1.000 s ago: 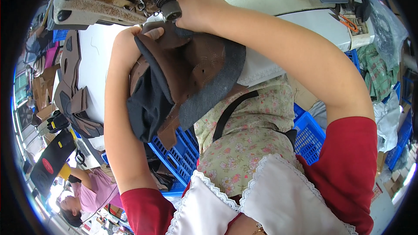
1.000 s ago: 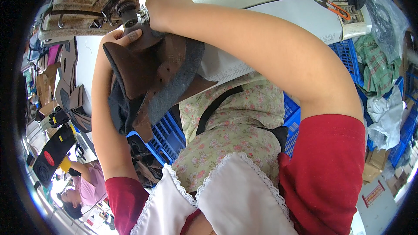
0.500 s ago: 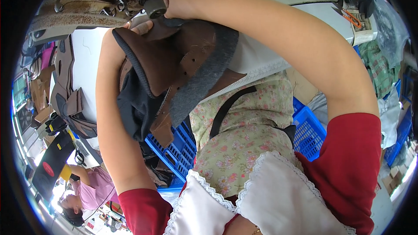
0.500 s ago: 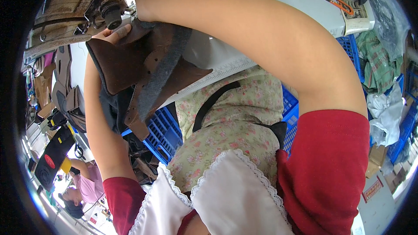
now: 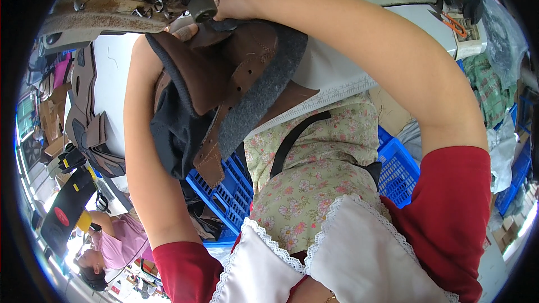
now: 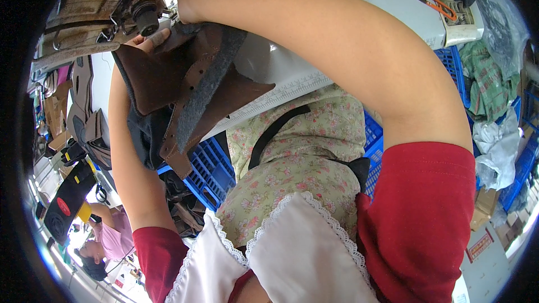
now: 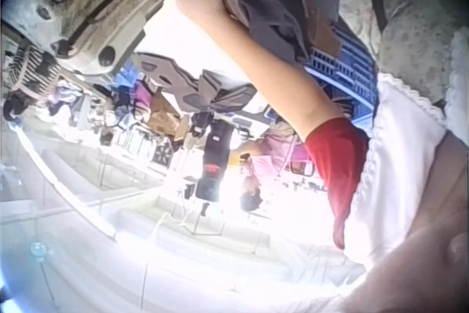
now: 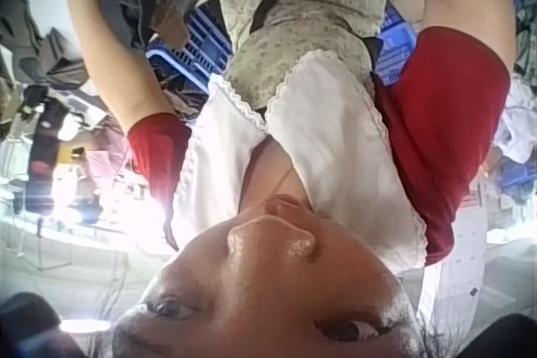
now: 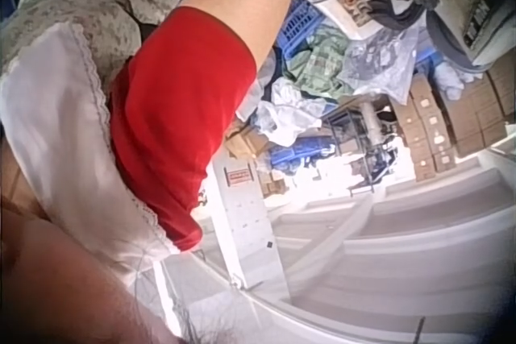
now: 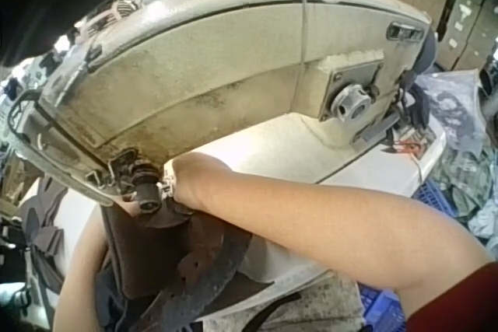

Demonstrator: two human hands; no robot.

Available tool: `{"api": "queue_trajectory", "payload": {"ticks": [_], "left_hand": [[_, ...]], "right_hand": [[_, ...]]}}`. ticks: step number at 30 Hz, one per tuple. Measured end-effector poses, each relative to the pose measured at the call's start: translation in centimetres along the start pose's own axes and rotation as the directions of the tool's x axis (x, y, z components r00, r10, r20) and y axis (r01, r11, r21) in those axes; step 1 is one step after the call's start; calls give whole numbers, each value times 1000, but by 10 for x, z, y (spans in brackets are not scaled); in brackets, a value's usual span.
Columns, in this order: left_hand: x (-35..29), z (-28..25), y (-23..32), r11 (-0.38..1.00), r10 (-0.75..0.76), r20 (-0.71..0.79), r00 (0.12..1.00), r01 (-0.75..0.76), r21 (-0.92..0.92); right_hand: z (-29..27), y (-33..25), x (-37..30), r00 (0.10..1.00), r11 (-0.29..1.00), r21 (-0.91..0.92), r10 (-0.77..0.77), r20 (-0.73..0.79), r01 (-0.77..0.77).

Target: Stitching leather shoe components together using an industrial sewing machine.

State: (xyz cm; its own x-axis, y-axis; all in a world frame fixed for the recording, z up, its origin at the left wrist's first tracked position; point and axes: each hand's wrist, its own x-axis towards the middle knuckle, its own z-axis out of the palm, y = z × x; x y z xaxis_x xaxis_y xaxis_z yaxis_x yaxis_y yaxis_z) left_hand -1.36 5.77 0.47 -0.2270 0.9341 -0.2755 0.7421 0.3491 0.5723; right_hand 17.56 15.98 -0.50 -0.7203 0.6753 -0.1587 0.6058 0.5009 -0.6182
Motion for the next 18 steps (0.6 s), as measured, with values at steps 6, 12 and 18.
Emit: {"api": "queue_trajectory", "payload": {"ticks": [6,12,18], "left_hand": [[-6,1,6,997,-1,27,1000,3,-79],[-4,2,8,995,-8,10,1000,9,-100],[-3,0,1,990,45,-40,998,-39,136]], "right_hand": [[-8,-5,-8,999,1000,10,-15,46,14],[-13,-7,-8,995,999,30,-16,94,13],[-12,-9,-2,992,998,-9,-59,116,61]]}}
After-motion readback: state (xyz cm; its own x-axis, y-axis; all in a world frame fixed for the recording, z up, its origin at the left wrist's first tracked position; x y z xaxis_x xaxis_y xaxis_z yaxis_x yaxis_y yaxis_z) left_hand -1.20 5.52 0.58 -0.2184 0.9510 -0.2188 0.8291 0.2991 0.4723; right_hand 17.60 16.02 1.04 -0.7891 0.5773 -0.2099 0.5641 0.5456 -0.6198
